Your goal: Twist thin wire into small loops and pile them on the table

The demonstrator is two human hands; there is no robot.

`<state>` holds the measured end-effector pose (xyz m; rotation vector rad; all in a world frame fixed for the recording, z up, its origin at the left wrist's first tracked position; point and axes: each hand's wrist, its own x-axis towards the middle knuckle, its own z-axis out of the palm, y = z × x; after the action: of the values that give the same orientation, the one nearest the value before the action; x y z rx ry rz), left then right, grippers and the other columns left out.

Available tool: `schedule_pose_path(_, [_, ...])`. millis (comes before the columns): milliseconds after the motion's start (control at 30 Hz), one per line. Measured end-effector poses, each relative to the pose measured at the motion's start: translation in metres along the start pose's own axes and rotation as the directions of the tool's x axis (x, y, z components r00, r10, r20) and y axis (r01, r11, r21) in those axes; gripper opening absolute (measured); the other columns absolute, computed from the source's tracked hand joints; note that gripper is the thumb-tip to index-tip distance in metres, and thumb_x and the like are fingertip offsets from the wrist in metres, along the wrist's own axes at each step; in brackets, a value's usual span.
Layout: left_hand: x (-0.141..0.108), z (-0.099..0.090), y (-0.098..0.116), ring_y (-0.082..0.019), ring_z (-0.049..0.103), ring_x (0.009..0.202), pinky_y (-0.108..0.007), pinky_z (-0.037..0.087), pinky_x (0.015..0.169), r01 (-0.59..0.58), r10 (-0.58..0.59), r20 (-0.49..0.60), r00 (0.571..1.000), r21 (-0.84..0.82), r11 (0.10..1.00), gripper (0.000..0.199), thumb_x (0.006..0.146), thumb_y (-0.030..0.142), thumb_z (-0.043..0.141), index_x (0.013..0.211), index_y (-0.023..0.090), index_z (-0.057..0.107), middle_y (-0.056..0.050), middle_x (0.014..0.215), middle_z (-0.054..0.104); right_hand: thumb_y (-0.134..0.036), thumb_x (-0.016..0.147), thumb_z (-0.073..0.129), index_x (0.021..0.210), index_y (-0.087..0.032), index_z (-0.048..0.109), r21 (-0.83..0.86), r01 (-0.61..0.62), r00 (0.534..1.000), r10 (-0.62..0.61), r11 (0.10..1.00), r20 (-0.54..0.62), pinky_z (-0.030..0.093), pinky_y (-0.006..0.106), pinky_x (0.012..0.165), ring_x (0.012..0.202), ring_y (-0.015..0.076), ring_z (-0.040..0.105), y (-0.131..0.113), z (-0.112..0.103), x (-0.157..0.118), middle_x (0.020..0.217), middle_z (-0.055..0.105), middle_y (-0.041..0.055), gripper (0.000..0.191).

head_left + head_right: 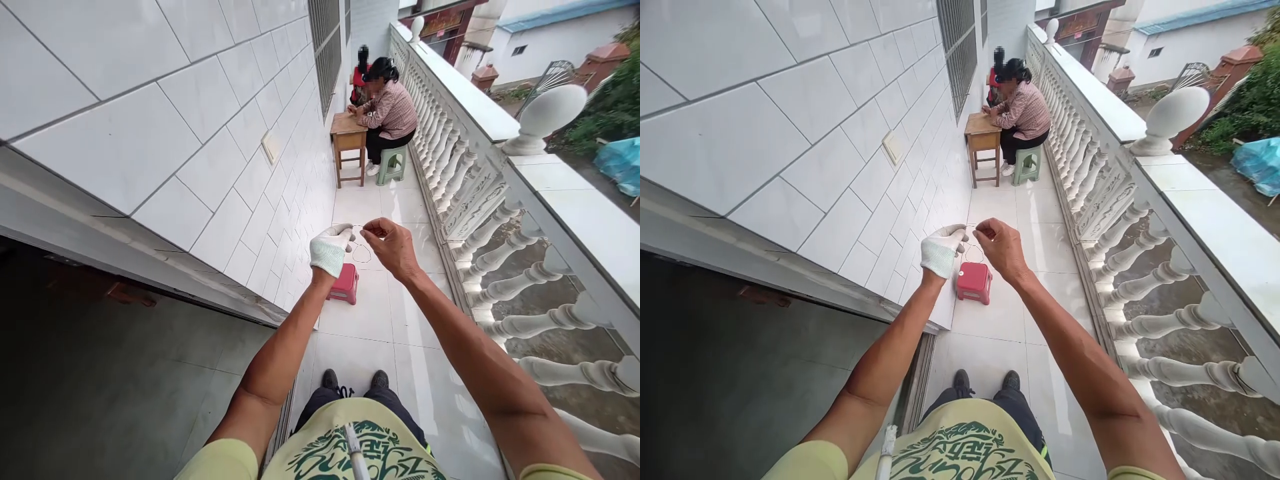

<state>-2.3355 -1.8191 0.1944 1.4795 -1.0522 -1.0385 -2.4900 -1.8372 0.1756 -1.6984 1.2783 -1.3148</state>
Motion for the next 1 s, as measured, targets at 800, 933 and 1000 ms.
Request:
schedule_pose_path(800, [0.018, -0.117, -0.005, -0.01, 0.064, 0.066, -0.019, 0.044, 0.055, -0.063, 0.058, -0.047, 0.997, -0.114, 0.992, 0.027, 0.092, 0.036, 0.07, 0.111, 0.021, 0.081, -0.003, 0.086, 0.076, -0.057, 0.092, 0.069, 0.097, -0.022, 0.075, 0.401, -0.345, 0.904, 0.416, 0.848, -0.101, 0.062, 0.037, 0.079, 0.086, 0.0198, 0.071, -0.038, 0.098, -0.067, 0.097, 0.075, 0.0068, 0.036])
schedule_pose_path(933, [0.022, -0.115, 0.01, -0.011, 0.065, 0.066, -0.02, 0.044, 0.055, -0.1, 0.095, -0.047, 0.994, -0.103, 0.99, 0.024, 0.093, 0.037, 0.069, 0.106, 0.021, 0.081, -0.003, 0.085, 0.076, -0.05, 0.097, 0.065, 0.098, -0.022, 0.073, 0.154, -0.175, 0.955, 0.206, 0.972, -0.214, 0.059, 0.038, 0.079, 0.087, 0.0212, 0.071, -0.059, 0.098, -0.05, 0.094, 0.075, 0.0057, 0.029])
schedule_pose_path(1000, [0.022, -0.114, 0.017, -0.013, 0.067, 0.069, -0.021, 0.045, 0.057, -0.071, 0.065, -0.066, 0.996, -0.085, 0.994, 0.022, 0.093, 0.037, 0.07, 0.103, 0.021, 0.081, -0.004, 0.084, 0.076, -0.046, 0.098, 0.063, 0.101, -0.022, 0.072, 0.01, -0.063, 0.965, 0.063, 0.998, -0.254, 0.058, 0.039, 0.082, 0.09, 0.0218, 0.07, -0.07, 0.101, -0.036, 0.097, 0.075, 0.0063, 0.026])
